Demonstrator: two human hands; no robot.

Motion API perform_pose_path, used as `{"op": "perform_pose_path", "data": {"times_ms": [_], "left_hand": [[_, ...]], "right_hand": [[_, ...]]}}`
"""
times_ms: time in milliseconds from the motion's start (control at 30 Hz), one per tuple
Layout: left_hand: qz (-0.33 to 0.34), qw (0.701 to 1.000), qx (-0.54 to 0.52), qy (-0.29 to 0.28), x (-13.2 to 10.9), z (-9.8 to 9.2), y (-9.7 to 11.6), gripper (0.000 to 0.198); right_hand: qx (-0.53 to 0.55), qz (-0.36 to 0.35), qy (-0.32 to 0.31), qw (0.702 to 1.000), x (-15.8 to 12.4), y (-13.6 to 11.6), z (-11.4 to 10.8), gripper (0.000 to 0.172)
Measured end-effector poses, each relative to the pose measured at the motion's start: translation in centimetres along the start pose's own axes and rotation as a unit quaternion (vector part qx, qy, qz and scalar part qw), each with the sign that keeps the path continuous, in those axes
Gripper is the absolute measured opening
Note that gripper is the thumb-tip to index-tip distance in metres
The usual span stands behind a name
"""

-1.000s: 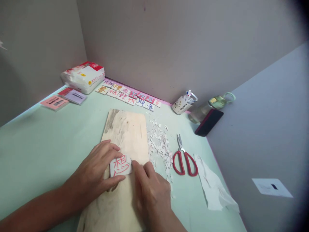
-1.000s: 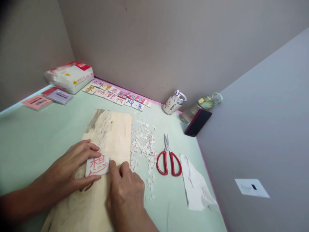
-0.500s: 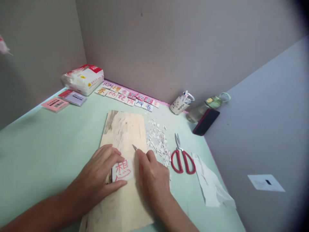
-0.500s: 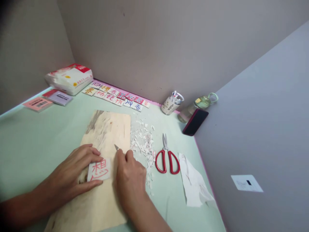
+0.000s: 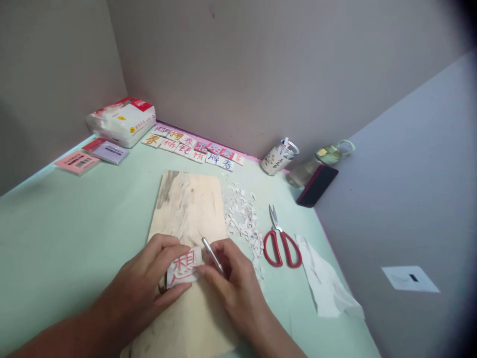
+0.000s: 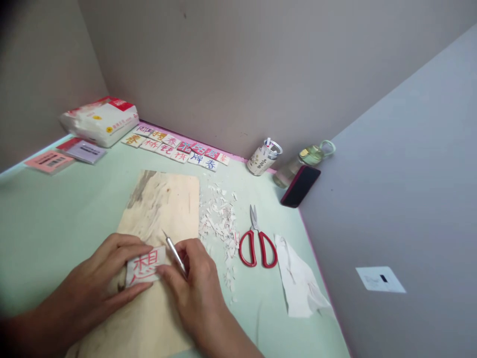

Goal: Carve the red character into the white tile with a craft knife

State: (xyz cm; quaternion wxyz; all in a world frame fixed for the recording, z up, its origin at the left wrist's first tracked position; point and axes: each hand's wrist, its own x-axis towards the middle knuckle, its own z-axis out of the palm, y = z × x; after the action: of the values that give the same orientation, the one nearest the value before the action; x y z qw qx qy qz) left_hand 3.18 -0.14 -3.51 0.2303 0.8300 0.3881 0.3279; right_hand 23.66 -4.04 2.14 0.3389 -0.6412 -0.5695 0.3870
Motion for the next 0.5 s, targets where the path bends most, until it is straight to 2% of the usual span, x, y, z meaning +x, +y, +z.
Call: {"op": "perform_pose_path", "data": {"times_ms": [333, 500], "left_hand": [[0.03, 0.999, -0.008, 0.025, -0.9, 0.7, 0.1, 0.031], [0.012, 0.999, -0.017, 0.032, -0.8, 0.8, 0.7, 0.03]], "right_hand": [[-0.042, -0.05, 0.063, 0.996, -0.3, -0.2, 1.2, 0.015], [0.002, -0.043, 0.036, 0.998, -0.4, -1.1, 1.3, 0.015]]}}
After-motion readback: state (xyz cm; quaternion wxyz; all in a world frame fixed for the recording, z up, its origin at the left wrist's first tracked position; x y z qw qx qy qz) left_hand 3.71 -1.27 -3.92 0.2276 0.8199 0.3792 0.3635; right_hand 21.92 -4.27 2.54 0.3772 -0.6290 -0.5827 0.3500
